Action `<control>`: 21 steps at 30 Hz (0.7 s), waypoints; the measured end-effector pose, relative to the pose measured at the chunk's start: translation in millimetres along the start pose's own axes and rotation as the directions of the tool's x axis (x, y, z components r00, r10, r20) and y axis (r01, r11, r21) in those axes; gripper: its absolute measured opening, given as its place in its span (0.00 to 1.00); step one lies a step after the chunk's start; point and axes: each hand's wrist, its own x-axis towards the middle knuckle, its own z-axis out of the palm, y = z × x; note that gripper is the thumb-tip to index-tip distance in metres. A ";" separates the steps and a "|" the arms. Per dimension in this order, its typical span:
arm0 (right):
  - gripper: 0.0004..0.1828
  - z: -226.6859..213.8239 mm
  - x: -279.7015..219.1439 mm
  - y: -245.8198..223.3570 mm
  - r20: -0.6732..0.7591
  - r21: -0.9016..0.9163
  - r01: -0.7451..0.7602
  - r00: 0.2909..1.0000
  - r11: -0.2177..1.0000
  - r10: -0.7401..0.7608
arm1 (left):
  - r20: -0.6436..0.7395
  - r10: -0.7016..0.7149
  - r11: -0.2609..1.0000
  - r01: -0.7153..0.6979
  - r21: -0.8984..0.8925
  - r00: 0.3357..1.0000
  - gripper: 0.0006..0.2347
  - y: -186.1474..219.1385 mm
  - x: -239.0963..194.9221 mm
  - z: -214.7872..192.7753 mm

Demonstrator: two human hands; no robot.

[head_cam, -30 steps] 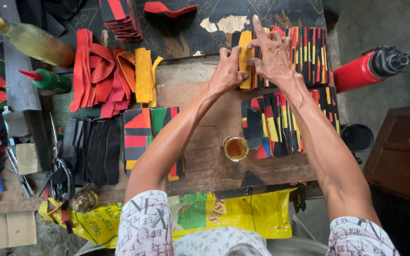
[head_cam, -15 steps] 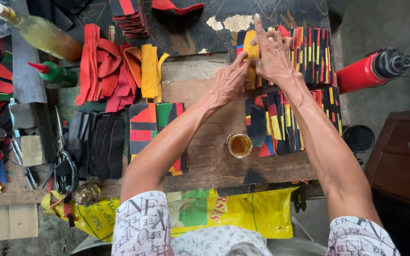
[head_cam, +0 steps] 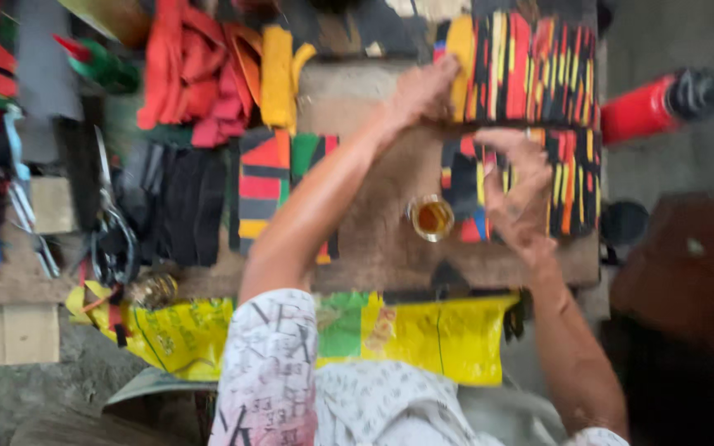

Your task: The person assembles small rectangular leather pieces by applying adhesive from a small jar and pressing them together. They handle multiple colored leather strips and pre-assembled patterned pieces, stacking completed units on the worktable.

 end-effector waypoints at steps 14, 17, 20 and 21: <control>0.18 6.7 -42.5 -38.2 0.528 -0.382 0.261 0.849 0.887 -0.023 | -0.397 0.052 0.991 -0.095 -0.090 0.916 0.14 115.0 -165.4 -186.0; 0.18 10.1 -40.9 -41.0 0.566 -0.386 0.253 0.824 0.887 0.010 | -0.417 0.051 0.993 -0.091 -0.076 0.908 0.14 136.5 -211.6 -215.7; 0.21 -3.6 -41.6 -42.1 0.477 -0.330 0.201 0.878 0.922 -0.021 | -0.448 -0.013 1.000 -0.001 -0.031 0.894 0.16 158.9 -259.1 -229.6; 0.21 -14.0 -47.5 -42.4 0.420 -0.348 0.187 0.907 0.919 -0.026 | -0.412 -0.127 0.988 0.077 -0.136 0.902 0.17 169.6 -274.6 -225.3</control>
